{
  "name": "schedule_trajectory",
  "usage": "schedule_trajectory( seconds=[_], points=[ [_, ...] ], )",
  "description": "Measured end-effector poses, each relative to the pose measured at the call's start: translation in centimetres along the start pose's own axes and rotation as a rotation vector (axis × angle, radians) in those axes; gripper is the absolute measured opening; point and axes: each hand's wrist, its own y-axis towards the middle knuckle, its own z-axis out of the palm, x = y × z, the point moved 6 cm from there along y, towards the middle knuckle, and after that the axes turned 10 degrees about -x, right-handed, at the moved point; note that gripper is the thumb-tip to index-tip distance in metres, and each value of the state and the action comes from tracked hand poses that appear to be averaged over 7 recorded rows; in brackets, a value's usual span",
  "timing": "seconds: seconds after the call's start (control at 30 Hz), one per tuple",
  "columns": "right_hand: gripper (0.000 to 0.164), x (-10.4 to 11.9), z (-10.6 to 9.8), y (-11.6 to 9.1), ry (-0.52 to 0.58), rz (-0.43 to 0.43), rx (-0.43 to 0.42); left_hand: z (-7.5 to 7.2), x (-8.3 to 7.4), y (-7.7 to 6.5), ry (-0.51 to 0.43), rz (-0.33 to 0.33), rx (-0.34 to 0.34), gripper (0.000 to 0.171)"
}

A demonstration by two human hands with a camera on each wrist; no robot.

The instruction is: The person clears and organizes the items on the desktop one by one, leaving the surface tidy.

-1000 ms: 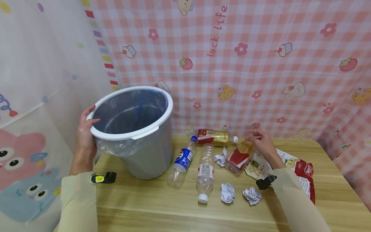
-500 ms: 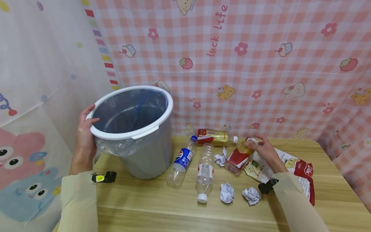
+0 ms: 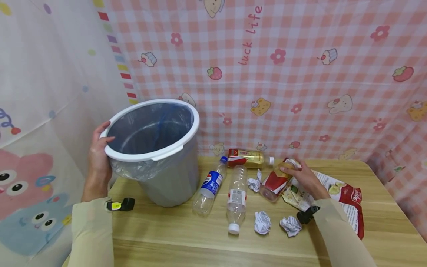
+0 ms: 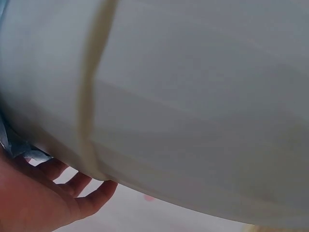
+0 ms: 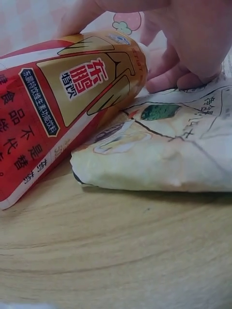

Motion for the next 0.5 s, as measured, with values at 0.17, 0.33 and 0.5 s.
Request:
schedule_trajectory(
  seconds=[0.17,0.33,0.5],
  points=[
    [0.1,-0.06,0.23,0.09,0.027,-0.01,0.03,-0.07,0.01,0.01,-0.012,-0.001,-0.011,0.048],
    [0.098,-0.28,0.32,0.31,0.056,-0.003,0.041,-0.15,0.0,-0.02,-0.008,0.005,-0.011,0.047],
    [0.1,-0.49,0.16,0.26,0.051,0.032,0.011,0.02,0.03,0.01,-0.013,0.004,-0.002,0.047]
  ],
)
